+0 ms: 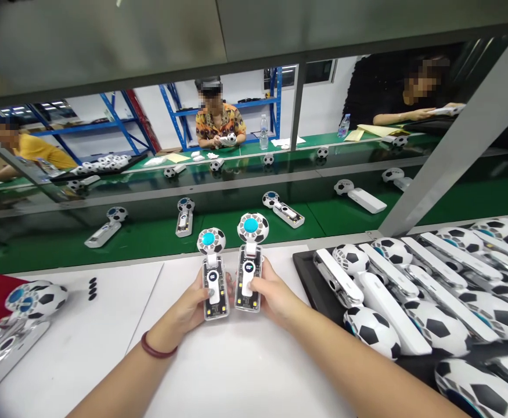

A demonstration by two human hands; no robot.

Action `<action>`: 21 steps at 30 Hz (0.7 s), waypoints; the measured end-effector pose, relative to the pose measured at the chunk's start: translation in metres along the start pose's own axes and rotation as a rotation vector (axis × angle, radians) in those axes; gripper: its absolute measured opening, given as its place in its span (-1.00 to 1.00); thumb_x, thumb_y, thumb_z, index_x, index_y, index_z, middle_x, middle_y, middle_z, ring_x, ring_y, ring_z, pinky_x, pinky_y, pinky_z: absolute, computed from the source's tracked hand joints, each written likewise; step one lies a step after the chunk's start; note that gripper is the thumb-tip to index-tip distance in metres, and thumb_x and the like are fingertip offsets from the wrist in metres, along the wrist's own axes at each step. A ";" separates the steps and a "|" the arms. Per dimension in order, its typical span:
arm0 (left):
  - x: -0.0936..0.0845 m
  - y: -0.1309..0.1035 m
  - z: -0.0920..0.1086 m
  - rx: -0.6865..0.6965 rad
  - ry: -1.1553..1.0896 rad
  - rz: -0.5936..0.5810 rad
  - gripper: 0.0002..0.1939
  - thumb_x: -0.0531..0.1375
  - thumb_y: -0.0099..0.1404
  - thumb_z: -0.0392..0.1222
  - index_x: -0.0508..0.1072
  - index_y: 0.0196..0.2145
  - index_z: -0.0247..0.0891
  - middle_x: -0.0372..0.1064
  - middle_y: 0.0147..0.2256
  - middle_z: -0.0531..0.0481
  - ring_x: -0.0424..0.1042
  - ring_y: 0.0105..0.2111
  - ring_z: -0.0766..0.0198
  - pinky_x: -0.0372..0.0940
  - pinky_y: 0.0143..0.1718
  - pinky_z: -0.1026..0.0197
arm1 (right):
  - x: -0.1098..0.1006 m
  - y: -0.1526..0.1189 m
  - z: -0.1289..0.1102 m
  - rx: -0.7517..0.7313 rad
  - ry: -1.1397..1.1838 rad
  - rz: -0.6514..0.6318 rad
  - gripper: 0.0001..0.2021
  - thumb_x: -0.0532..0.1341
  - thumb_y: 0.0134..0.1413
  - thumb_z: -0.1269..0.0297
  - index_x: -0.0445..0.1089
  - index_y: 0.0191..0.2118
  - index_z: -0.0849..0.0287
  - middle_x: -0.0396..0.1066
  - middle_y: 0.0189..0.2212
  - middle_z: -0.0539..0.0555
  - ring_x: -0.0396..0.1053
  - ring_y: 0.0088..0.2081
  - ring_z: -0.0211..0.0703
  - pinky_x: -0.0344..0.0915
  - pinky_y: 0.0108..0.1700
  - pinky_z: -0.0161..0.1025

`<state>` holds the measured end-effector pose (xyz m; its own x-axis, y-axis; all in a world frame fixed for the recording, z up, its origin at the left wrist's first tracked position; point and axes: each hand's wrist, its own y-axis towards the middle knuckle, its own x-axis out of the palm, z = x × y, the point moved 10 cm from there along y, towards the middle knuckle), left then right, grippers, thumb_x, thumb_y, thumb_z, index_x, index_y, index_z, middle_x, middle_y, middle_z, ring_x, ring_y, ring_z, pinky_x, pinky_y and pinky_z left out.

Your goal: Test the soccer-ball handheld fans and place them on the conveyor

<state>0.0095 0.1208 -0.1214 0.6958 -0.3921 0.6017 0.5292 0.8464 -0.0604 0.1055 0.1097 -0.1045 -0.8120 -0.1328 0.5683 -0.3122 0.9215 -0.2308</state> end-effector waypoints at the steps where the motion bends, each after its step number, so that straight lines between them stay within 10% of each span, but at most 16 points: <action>1: 0.001 -0.001 0.002 0.003 -0.006 0.002 -0.50 0.27 0.03 -0.27 0.12 -0.12 -0.13 0.27 -0.24 -0.03 0.36 -0.29 0.14 0.29 -0.25 0.01 | 0.001 0.000 -0.001 -0.008 -0.013 -0.003 -0.49 0.17 -0.28 0.45 0.10 -0.09 0.05 0.38 -0.35 -0.02 0.36 -0.28 -0.06 0.27 -0.23 -0.10; 17: 0.039 -0.026 0.077 0.244 0.021 -0.097 -0.62 0.27 0.02 0.06 0.40 -0.29 -0.26 0.31 -0.38 -0.02 0.38 -0.44 0.24 0.32 -0.30 0.12 | 0.033 -0.026 -0.046 -0.222 -0.061 -0.224 -0.59 0.31 -0.18 0.12 0.25 -0.13 -0.03 0.30 -0.20 0.05 0.30 -0.14 -0.02 0.24 -0.11 -0.01; 21: 0.057 -0.051 0.121 0.382 0.657 -0.038 -0.67 0.26 0.02 0.06 0.48 -0.38 -0.26 0.39 -0.48 -0.06 0.39 -0.48 0.19 0.33 -0.39 0.14 | 0.031 -0.043 -0.077 -0.239 -0.052 -0.188 -0.64 0.29 -0.20 0.00 0.35 -0.23 0.01 0.32 -0.32 0.06 0.34 -0.28 -0.04 0.31 -0.17 -0.01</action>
<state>-0.0361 0.0992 0.0125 0.8900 -0.4559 -0.0075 0.4366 0.8473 0.3023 0.1313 0.0940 -0.0161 -0.7770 -0.3217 0.5411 -0.3394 0.9380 0.0703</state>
